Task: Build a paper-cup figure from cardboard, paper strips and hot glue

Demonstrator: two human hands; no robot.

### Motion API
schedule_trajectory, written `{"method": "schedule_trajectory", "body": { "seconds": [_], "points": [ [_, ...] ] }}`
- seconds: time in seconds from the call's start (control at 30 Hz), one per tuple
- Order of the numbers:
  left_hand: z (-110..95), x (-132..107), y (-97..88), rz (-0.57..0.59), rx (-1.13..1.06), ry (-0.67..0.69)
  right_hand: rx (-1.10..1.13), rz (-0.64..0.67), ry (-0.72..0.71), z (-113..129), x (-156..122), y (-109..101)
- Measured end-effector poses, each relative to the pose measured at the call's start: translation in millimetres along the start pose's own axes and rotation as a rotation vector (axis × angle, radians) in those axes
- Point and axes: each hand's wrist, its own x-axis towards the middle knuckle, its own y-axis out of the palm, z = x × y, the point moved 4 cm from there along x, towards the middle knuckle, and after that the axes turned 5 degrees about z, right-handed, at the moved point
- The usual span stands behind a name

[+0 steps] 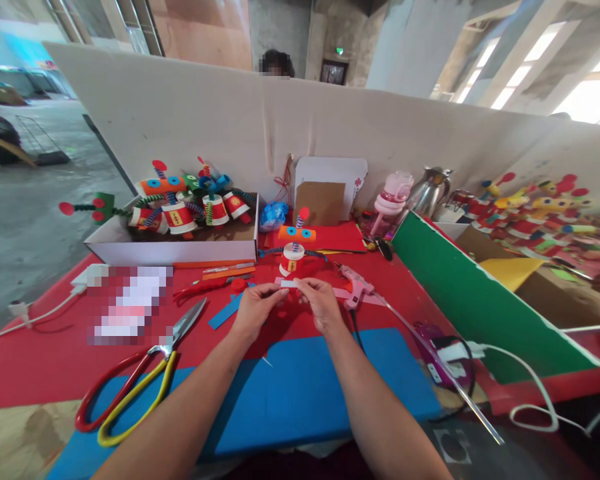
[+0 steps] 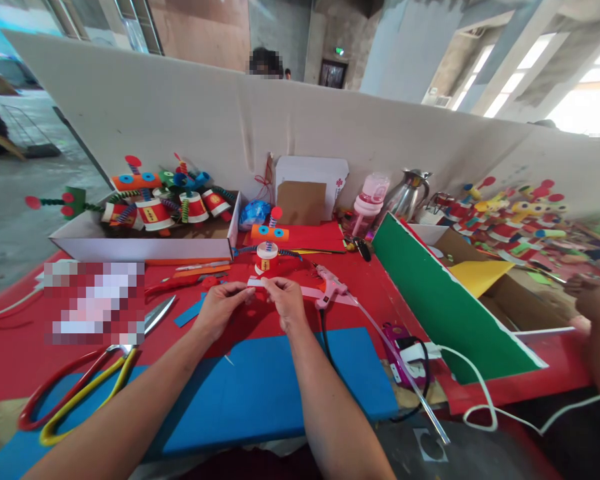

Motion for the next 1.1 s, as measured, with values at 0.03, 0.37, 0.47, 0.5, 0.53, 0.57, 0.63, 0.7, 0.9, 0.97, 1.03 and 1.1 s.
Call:
{"method": "schedule_trajectory", "body": {
  "seconds": [0.03,0.37,0.47,0.5,0.53,0.57,0.63,0.7,0.9,0.97,1.03,1.1],
  "points": [
    [0.0,0.0,0.2,0.004,0.003,0.0,-0.007,0.0,-0.003,0.2,0.0,0.1],
    [0.2,0.2,0.3,0.019,-0.02,-0.009,-0.04,0.031,-0.031,-1.4,0.7,-0.5],
    [2.2,1.5,-1.6,-0.006,-0.042,0.009,-0.018,0.049,-0.033,-1.2,-0.4,-0.2],
    [3.2,2.0,-2.4,-0.012,-0.05,0.015,-0.01,0.061,-0.026,-0.8,-0.9,0.0],
    [4.3,2.5,-3.1,-0.014,-0.058,0.016,-0.005,0.076,-0.016,-0.4,-1.4,0.3],
    [5.2,2.9,-3.8,-0.016,-0.065,0.018,-0.002,0.092,-0.004,-0.1,-1.9,0.6],
    [6.3,3.4,-4.5,-0.014,-0.071,0.019,-0.007,0.117,0.016,0.0,-2.4,1.1],
    [5.7,3.3,-4.4,-0.012,-0.069,0.021,-0.026,0.106,0.017,-0.7,-2.2,0.7],
    [0.7,1.5,-2.1,0.005,-0.057,0.011,0.008,0.05,0.017,-4.0,-0.5,1.1],
    [1.5,1.9,-2.0,0.028,-0.085,-0.011,0.041,0.051,0.023,-3.7,-0.7,1.6],
    [3.5,2.9,-3.5,0.034,-0.102,-0.026,0.058,0.049,0.029,-3.2,-1.2,1.4],
    [6.1,4.2,-6.3,0.013,-0.095,-0.028,0.063,0.043,0.044,-3.5,-1.6,0.7]
  ]
}}
